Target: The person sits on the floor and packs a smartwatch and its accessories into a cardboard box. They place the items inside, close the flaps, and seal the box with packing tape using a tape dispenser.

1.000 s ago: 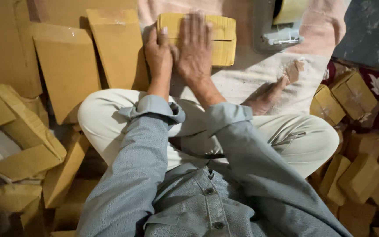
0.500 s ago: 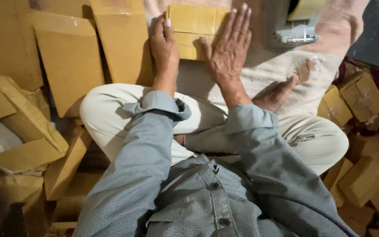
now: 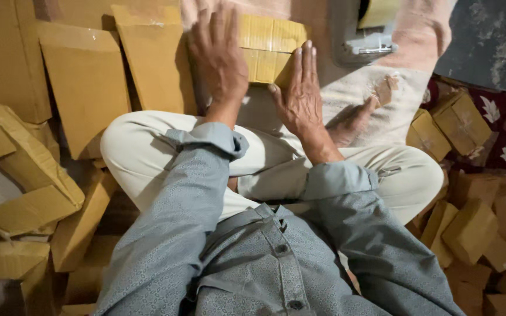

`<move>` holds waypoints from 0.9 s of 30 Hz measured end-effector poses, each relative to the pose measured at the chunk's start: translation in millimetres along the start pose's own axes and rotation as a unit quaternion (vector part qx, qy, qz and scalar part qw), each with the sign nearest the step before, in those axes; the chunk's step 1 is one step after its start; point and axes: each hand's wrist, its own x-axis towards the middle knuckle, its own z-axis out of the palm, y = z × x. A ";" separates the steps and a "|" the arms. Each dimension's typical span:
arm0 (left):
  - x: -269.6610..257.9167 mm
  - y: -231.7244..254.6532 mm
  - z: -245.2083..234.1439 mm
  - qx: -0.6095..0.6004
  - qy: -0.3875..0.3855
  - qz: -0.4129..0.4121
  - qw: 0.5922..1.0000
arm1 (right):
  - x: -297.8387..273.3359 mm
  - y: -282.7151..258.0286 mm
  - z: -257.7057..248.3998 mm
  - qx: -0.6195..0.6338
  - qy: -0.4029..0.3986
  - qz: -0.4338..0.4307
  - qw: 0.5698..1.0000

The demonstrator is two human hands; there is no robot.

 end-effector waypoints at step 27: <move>-3.1 152.2 14.8 -0.128 -0.115 -0.026 0.985 | 43.8 120.8 -131.1 0.268 0.093 0.302 0.910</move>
